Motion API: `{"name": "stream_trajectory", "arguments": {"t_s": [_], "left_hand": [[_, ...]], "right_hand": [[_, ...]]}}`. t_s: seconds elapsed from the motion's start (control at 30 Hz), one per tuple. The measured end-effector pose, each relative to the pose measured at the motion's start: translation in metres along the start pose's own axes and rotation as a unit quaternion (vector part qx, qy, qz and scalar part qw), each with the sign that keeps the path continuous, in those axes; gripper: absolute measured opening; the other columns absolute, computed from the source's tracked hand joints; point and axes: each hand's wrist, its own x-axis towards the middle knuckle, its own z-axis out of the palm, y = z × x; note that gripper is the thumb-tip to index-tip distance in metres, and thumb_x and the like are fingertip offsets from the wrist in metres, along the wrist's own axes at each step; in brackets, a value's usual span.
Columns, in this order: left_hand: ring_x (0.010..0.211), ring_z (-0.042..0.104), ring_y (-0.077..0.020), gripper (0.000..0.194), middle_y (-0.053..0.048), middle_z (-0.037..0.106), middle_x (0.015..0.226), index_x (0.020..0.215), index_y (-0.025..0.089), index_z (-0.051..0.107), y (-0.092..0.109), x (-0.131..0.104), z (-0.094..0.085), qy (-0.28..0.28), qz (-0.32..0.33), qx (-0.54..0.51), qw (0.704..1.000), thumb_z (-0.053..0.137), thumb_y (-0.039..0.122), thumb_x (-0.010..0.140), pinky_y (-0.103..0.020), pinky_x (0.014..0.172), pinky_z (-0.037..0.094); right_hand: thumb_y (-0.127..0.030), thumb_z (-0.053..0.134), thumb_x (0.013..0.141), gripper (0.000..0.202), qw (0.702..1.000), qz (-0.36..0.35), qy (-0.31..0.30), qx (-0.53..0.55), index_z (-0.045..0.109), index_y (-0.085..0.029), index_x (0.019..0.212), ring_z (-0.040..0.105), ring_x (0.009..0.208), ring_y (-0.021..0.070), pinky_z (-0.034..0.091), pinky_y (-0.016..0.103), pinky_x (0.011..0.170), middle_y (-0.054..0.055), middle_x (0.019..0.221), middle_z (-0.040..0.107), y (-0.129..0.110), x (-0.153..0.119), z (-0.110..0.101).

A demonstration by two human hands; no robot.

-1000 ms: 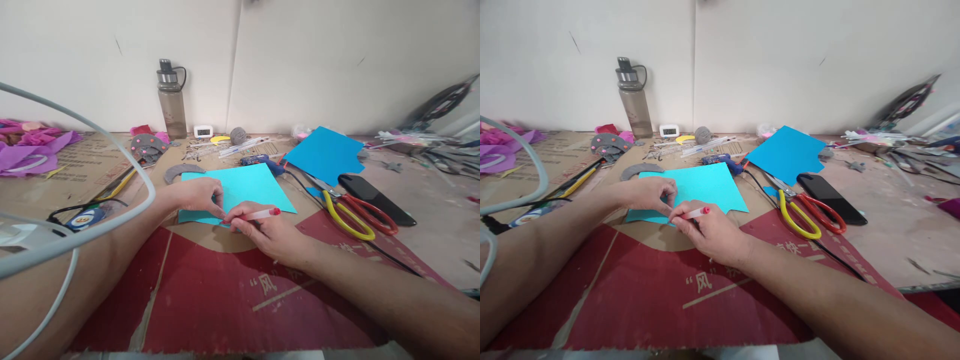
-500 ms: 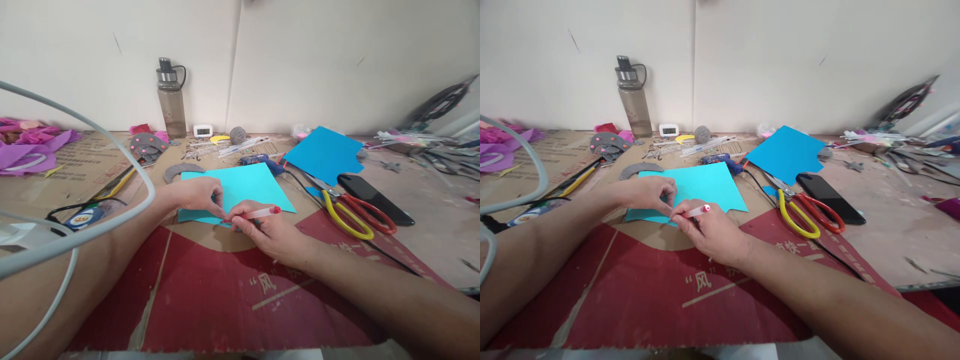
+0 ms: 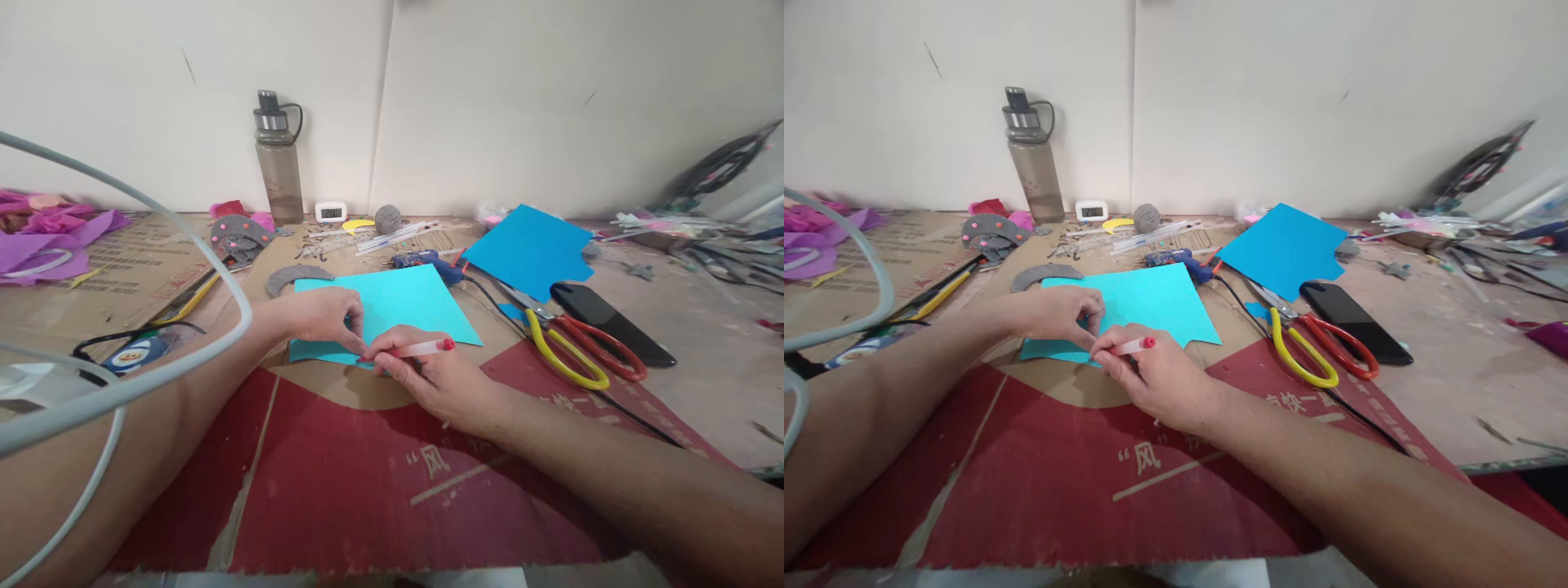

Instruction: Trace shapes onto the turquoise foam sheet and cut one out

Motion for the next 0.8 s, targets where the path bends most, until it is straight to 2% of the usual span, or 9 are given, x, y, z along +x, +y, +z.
{"name": "stream_trajectory", "arguments": {"t_s": [0.4,0.8], "left_hand": [[0.070,0.053,-0.0133,0.035,0.000,0.063,0.082,0.075,0.018,0.067,-0.0044,0.0022,0.0016,-0.002,0.013,-0.009,1.000,0.064,0.053,0.068,-0.022,0.059,0.034],[0.072,0.054,-0.0131,0.031,0.000,0.064,0.083,0.075,0.019,0.067,-0.0040,0.0024,0.0018,-0.006,0.010,-0.012,1.000,0.065,0.049,0.068,-0.021,0.060,0.034]], "right_hand": [[-0.023,0.040,0.095,0.023,1.000,0.020,0.001,-0.003,0.059,-0.017,0.084,0.059,0.077,0.0124,0.045,0.024,0.070,0.003,0.086,0.064,-0.0021,-0.0010,-0.0005],[-0.022,0.040,0.095,0.024,1.000,0.023,-0.008,-0.003,0.058,-0.018,0.080,0.058,0.074,0.0119,0.045,0.025,0.072,0.003,0.084,0.063,-0.0045,-0.0015,-0.0022]]}}
